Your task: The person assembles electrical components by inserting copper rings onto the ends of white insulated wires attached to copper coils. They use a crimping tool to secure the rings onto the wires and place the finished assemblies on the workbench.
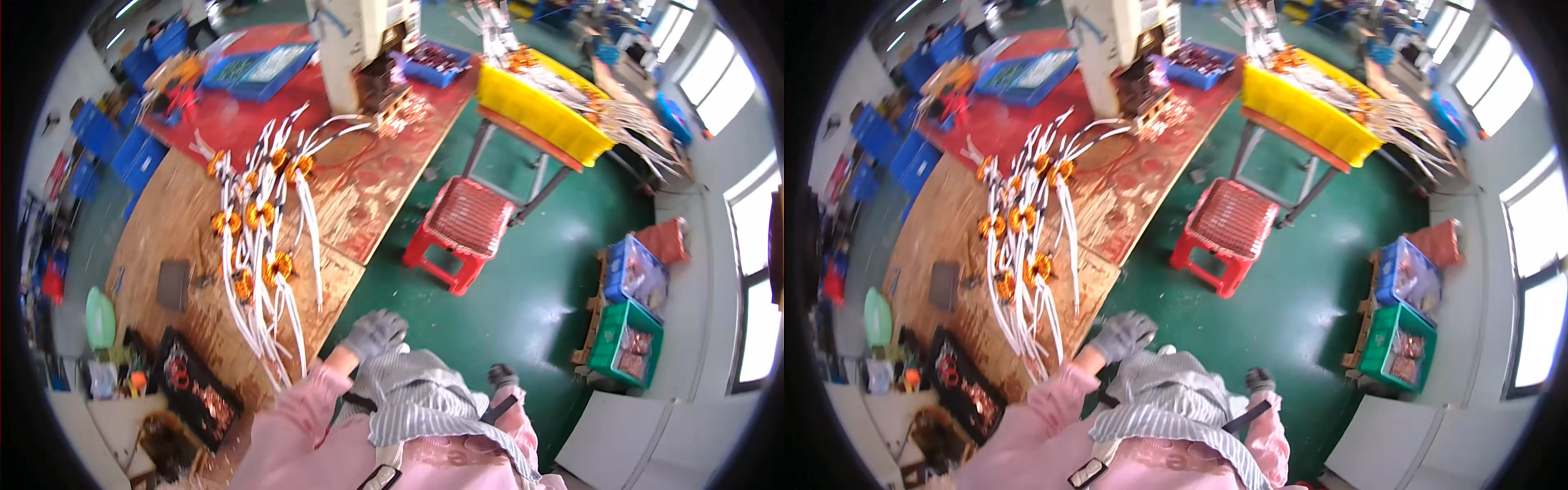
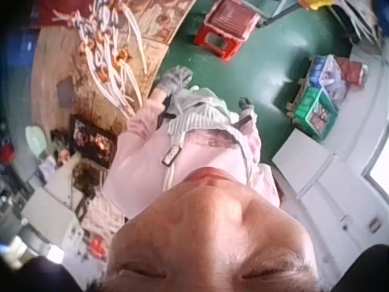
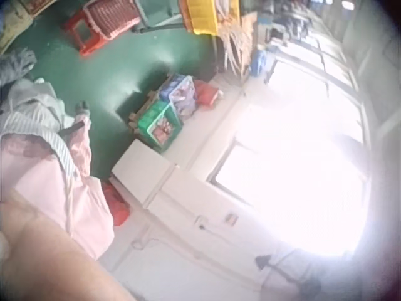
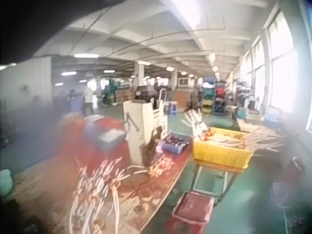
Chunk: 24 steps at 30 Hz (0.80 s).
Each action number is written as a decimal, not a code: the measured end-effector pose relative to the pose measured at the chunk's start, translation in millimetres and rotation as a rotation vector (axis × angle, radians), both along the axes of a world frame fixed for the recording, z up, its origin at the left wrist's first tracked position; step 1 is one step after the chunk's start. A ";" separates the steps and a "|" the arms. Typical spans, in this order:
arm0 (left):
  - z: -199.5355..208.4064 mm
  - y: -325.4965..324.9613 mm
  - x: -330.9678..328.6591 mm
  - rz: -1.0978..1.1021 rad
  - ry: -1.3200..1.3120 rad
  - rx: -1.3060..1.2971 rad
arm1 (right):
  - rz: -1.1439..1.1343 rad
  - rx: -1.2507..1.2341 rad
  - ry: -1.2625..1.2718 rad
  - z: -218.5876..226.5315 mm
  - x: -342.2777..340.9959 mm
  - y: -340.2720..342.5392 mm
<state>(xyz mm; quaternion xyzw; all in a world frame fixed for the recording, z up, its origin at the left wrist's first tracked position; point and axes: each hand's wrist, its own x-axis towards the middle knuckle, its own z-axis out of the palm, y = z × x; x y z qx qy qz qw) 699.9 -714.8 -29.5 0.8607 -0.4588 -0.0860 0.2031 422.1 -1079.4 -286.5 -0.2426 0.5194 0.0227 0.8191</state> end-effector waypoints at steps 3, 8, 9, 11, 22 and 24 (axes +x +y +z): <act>15.9 -29.7 38.1 0.030 0.031 0.122 | 0.122 -0.501 0.137 50.2 61.0 -11.8; 29.3 -56.5 88.5 0.248 0.053 0.122 | 0.512 -0.335 0.158 -32.8 60.5 -74.7; 28.2 -57.1 93.6 0.348 0.055 0.062 | 0.633 -0.421 0.183 -21.8 79.7 -78.0; 30.7 -51.1 94.7 0.533 0.068 -0.035 | 1.003 -0.726 0.182 22.0 128.6 -68.0; -3.2 89.7 204.3 1.204 -0.354 0.108 | 1.056 -0.578 -0.528 198.7 562.1 77.1; 1.4 118.9 224.8 1.407 -0.430 0.079 | 0.958 -0.442 -0.612 184.1 621.9 114.3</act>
